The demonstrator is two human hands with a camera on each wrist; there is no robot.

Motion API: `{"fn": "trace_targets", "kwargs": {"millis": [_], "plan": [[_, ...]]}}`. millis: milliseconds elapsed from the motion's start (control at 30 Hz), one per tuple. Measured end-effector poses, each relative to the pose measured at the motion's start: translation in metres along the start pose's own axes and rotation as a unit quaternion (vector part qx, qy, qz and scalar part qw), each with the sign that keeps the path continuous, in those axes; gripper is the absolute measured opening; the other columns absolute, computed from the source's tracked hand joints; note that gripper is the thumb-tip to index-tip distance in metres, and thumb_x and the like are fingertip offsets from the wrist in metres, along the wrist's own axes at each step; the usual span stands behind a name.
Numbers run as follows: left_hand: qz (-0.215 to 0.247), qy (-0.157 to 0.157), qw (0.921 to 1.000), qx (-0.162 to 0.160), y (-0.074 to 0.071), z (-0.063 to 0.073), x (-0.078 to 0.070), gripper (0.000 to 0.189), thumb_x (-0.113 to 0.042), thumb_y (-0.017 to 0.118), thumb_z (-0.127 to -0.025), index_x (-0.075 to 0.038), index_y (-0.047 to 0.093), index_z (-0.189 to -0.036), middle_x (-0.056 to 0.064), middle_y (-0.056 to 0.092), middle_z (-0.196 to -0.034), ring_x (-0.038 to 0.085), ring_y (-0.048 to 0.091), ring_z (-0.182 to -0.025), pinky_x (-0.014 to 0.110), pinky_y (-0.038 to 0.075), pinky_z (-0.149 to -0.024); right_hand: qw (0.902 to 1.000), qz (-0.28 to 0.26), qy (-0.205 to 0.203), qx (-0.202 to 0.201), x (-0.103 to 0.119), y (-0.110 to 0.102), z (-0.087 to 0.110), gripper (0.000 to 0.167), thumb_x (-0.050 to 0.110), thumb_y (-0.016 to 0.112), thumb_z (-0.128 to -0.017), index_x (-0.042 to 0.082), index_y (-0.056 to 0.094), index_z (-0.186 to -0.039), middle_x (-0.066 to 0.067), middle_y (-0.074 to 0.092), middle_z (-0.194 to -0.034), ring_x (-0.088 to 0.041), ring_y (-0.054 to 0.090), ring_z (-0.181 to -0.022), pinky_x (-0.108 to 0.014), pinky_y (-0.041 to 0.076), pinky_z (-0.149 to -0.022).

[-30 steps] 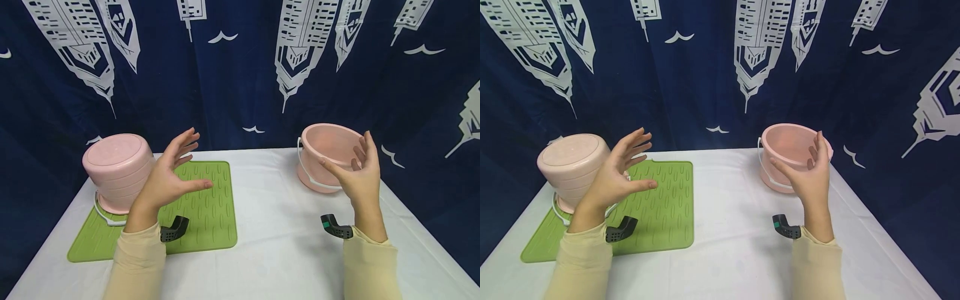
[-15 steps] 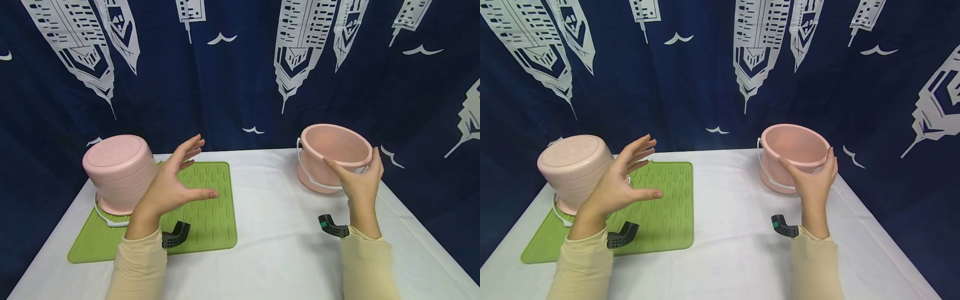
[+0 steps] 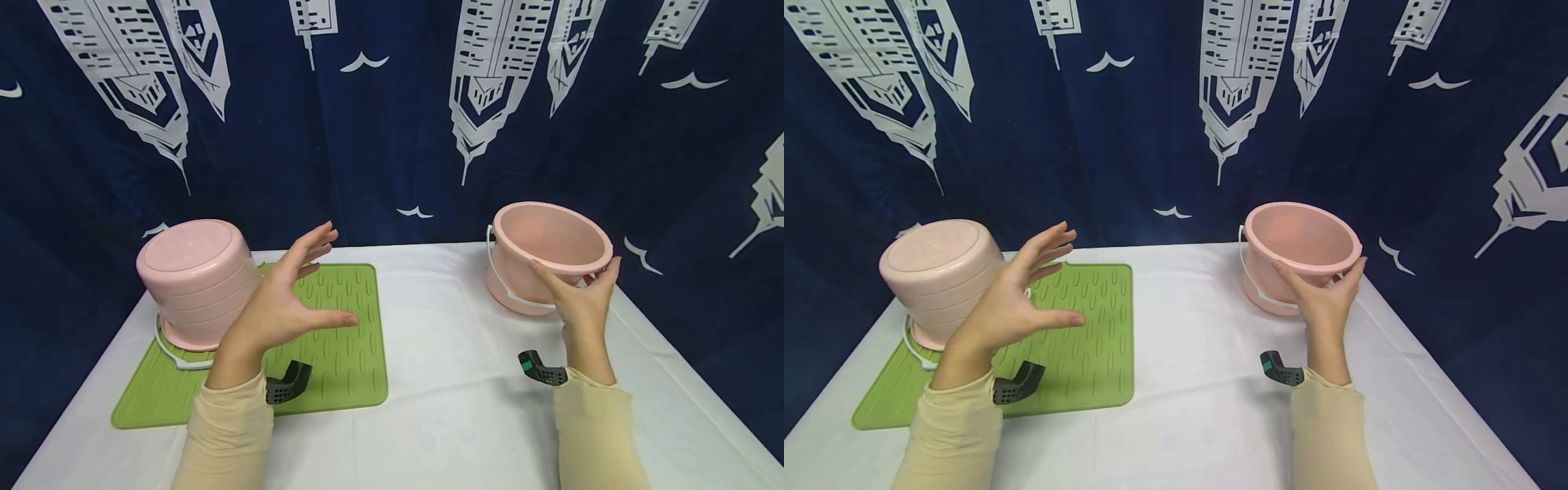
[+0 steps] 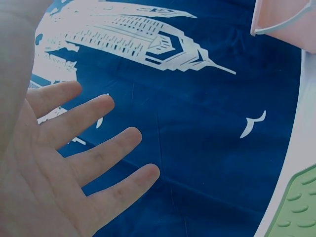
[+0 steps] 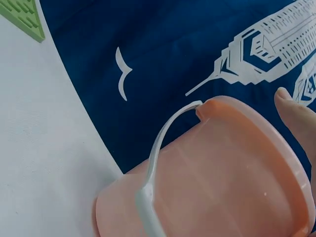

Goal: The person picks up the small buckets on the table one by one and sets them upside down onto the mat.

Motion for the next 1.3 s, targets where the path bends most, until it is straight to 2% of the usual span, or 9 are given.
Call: {"fn": "trace_targets", "kwargs": {"millis": [133,300,533,733,900,1300], "plan": [[0.003,-0.004,1.0000,0.006,0.001,0.000,0.000,0.118,-0.019,0.099,-0.064,-0.027,0.029,-0.158,-0.006,0.042,-0.154,0.018,0.039,-0.141,0.049,0.036,-0.111,0.9999,-0.002,0.012,0.000,-0.004,0.000,-0.001,0.131,0.033,0.093,-0.072,0.037,-0.003,-0.161,0.008,0.013,-0.164,-0.011,0.012,-0.149,-0.034,0.016,-0.120],[0.006,-0.009,0.9999,0.009,0.001,0.001,0.000,0.118,-0.019,0.099,-0.064,-0.027,0.028,-0.159,-0.006,0.041,-0.155,0.017,0.038,-0.141,0.047,0.035,-0.112,0.9998,-0.009,0.013,0.009,-0.009,0.002,-0.005,0.135,0.030,0.093,-0.072,0.037,-0.010,-0.160,0.012,0.002,-0.166,-0.005,0.002,-0.149,-0.030,0.007,-0.120],[0.006,-0.015,0.9998,0.014,0.003,0.001,0.000,0.119,-0.022,0.099,-0.064,-0.027,0.028,-0.159,-0.007,0.040,-0.155,0.016,0.037,-0.141,0.046,0.034,-0.113,0.9964,-0.079,-0.006,0.029,-0.014,0.010,-0.011,0.143,0.015,0.092,-0.073,0.036,-0.021,-0.157,0.010,-0.002,-0.166,-0.007,0.012,-0.148,-0.020,0.017,-0.116],[0.011,-0.013,0.9997,0.018,0.005,0.000,-0.002,0.118,-0.022,0.099,-0.064,-0.026,0.028,-0.159,-0.009,0.039,-0.156,0.015,0.036,-0.142,0.046,0.034,-0.113,0.9955,-0.090,-0.017,0.024,-0.013,0.011,-0.013,0.143,0.012,0.092,-0.073,0.033,-0.021,-0.157,0.010,-0.001,-0.166,-0.004,0.010,-0.148,-0.016,0.017,-0.114],[0.008,-0.015,0.9996,0.021,0.007,0.000,-0.003,0.119,-0.025,0.099,-0.064,-0.027,0.028,-0.159,-0.010,0.039,-0.155,0.014,0.036,-0.141,0.046,0.034,-0.113,0.9963,-0.080,-0.014,0.027,-0.012,0.010,-0.013,0.145,0.015,0.093,-0.073,0.036,-0.024,-0.156,0.009,-0.001,-0.166,-0.007,0.011,-0.148,-0.018,0.018,-0.114],[0.002,-0.013,0.9996,0.027,0.012,-0.001,-0.004,0.120,-0.028,0.099,-0.062,-0.029,0.028,-0.158,-0.011,0.039,-0.155,0.013,0.036,-0.141,0.045,0.035,-0.112,0.9946,-0.092,-0.041,0.026,-0.004,0.010,-0.010,0.142,0.008,0.093,-0.071,0.032,-0.018,-0.158,0.003,0.006,-0.165,-0.013,0.017,-0.146,-0.023,0.024,-0.115]]}}
Point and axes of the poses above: each hand's wrist, its own z-axis away from the middle knuckle, its own y-axis out of the palm, x = y × z, the point moved 6 cm from there along -z, towards the middle knuckle
